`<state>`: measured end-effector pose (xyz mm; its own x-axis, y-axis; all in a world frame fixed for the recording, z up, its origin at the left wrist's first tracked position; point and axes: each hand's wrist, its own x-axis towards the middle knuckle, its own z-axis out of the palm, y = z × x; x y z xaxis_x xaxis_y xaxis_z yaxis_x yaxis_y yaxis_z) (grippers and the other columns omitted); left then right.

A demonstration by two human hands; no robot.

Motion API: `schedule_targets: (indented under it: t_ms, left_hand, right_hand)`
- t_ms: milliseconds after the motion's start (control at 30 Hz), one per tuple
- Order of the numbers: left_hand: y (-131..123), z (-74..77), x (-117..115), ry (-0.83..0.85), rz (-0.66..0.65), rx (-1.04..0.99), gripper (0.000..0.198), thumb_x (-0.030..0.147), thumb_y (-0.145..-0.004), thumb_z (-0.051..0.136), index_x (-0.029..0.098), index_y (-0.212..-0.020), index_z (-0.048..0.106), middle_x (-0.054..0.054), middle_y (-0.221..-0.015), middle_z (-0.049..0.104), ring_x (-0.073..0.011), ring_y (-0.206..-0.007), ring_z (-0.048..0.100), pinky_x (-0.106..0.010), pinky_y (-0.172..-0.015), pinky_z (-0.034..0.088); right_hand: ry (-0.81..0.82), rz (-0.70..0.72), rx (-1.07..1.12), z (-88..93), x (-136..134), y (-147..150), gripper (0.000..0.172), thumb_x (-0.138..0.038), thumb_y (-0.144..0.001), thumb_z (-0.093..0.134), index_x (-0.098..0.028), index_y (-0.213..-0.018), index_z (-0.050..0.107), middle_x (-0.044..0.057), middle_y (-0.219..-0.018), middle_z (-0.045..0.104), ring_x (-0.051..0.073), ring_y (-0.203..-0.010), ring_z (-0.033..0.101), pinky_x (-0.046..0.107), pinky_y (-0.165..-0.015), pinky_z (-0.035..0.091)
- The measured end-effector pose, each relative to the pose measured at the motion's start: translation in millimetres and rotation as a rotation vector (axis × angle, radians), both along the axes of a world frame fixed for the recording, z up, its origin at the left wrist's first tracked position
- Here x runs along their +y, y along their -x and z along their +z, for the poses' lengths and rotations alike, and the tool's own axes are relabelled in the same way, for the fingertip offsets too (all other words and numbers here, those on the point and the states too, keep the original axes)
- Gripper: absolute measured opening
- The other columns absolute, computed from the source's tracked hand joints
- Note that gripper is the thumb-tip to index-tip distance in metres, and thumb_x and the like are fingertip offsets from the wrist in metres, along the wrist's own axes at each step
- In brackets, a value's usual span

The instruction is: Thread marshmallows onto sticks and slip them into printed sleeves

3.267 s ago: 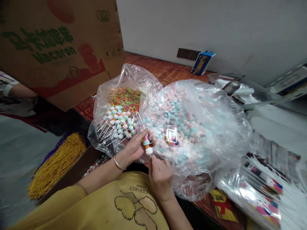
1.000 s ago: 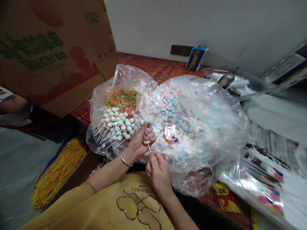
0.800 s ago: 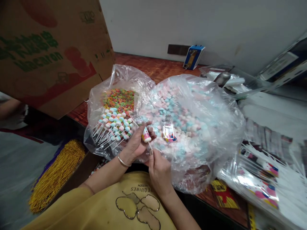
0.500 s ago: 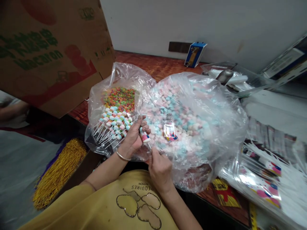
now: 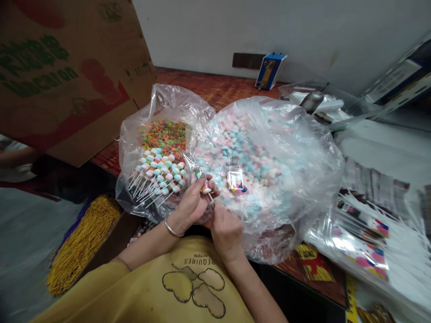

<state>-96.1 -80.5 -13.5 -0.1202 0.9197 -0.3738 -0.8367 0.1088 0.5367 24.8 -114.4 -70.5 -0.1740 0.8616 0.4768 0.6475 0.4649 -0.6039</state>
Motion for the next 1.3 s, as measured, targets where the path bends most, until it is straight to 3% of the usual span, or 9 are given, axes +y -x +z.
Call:
schedule_targets:
  t_ms: [67, 233, 333, 600, 733, 900, 1033, 1167, 1300]
  left_hand:
    - [2.5, 0.8, -0.4, -0.027, -0.032, -0.02, 0.037, 0.04, -0.075, 0.087, 0.016, -0.089, 0.061, 0.003, -0.07, 0.056, -0.0107, -0.066, 0.059, -0.026, -0.069, 0.051]
    - [6.4, 0.2, -3.7, -0.147, -0.207, -0.066, 0.044, 0.052, -0.073, 0.086, 0.019, -0.087, 0.061, 0.005, -0.063, 0.048, -0.0125, -0.065, 0.058, -0.024, -0.062, 0.05]
    - [-0.4, -6.0, -6.9, -0.196, -0.273, -0.035, 0.047, 0.056, -0.07, 0.086, 0.018, -0.083, 0.061, 0.003, -0.064, 0.052, -0.0146, -0.069, 0.063, -0.019, -0.052, 0.043]
    - [10.6, 4.5, 10.6, -0.256, -0.054, 0.077, 0.065, 0.051, -0.06, 0.093, 0.022, -0.11, 0.065, -0.005, -0.1, 0.072, -0.0181, -0.087, 0.07, -0.028, -0.076, 0.054]
    - [33.7, 24.0, 28.8, -0.205, 0.093, 0.045, 0.039, 0.032, -0.075, 0.088, 0.019, -0.105, 0.067, 0.005, -0.071, 0.06, -0.008, -0.062, 0.059, -0.022, -0.067, 0.051]
    - [31.1, 25.6, 37.0, 0.002, 0.111, -0.113, 0.017, 0.025, -0.089, 0.074, 0.014, -0.086, 0.062, 0.007, -0.061, 0.045, -0.002, -0.048, 0.043, -0.013, -0.05, 0.04]
    - [15.6, 17.3, 34.1, 0.054, 0.15, -0.128, 0.02, 0.027, -0.09, 0.074, 0.014, -0.084, 0.06, 0.008, -0.063, 0.043, -0.0016, -0.047, 0.041, -0.013, -0.046, 0.038]
    - [8.1, 10.2, 28.4, 0.061, 0.118, -0.106, 0.023, 0.029, -0.086, 0.078, 0.014, -0.087, 0.061, 0.007, -0.065, 0.045, -0.0027, -0.048, 0.043, -0.013, -0.045, 0.038]
    - [10.7, 5.9, 24.5, -0.03, 0.067, -0.137, 0.03, 0.034, -0.082, 0.082, 0.014, -0.091, 0.062, 0.007, -0.066, 0.046, -0.0021, -0.048, 0.043, -0.013, -0.044, 0.036]
  right_hand:
    - [0.093, 0.051, 0.117, 3.4, -1.8, -1.0, 0.028, -0.036, -0.102, 0.049, -0.016, -0.101, 0.069, 0.004, -0.062, 0.063, 0.016, -0.052, 0.056, 0.027, -0.052, 0.039]
    - [0.893, 0.323, 0.925, 27.9, -5.5, 5.2, 0.027, -0.049, -0.099, 0.054, -0.024, -0.089, 0.057, -0.013, -0.044, 0.037, 0.007, -0.03, 0.026, 0.022, -0.039, 0.036]
    - [1.022, 0.336, 1.161, 31.4, -3.8, 11.9, 0.033, -0.054, -0.091, 0.066, -0.023, -0.083, 0.055, -0.015, -0.043, 0.034, 0.004, -0.029, 0.019, 0.021, -0.036, 0.037]
    - [0.616, 0.18, 0.729, 22.7, -8.6, 1.6, 0.025, -0.045, -0.1, 0.056, -0.022, -0.091, 0.061, -0.008, -0.055, 0.05, 0.009, -0.045, 0.043, 0.021, -0.044, 0.036]
    - [0.109, 0.149, 0.252, 19.1, -12.5, -7.5, 0.015, -0.026, -0.103, 0.052, -0.02, -0.107, 0.065, 0.003, -0.083, 0.072, 0.015, -0.067, 0.065, 0.026, -0.062, 0.048]
    - [-0.436, 0.111, -0.185, 10.6, -9.8, -5.6, 0.027, -0.013, -0.099, 0.054, -0.014, -0.126, 0.059, 0.002, -0.068, 0.069, 0.016, -0.055, 0.058, 0.03, -0.061, 0.043]
    - [-0.517, 0.077, -0.247, 7.0, -6.7, -2.6, 0.026, -0.011, -0.1, 0.053, -0.008, -0.125, 0.059, 0.001, -0.06, 0.063, 0.016, -0.051, 0.053, 0.031, -0.06, 0.042]
    - [-0.254, 0.083, -0.052, 11.1, -8.4, -0.2, 0.018, -0.02, -0.102, 0.051, -0.013, -0.112, 0.066, 0.006, -0.071, 0.07, 0.016, -0.057, 0.059, 0.03, -0.059, 0.043]
    - [0.573, 0.18, 0.649, 25.9, -12.5, 6.1, 0.029, -0.043, -0.104, 0.05, -0.021, -0.092, 0.065, -0.005, -0.053, 0.054, 0.011, -0.041, 0.045, 0.025, -0.049, 0.043]
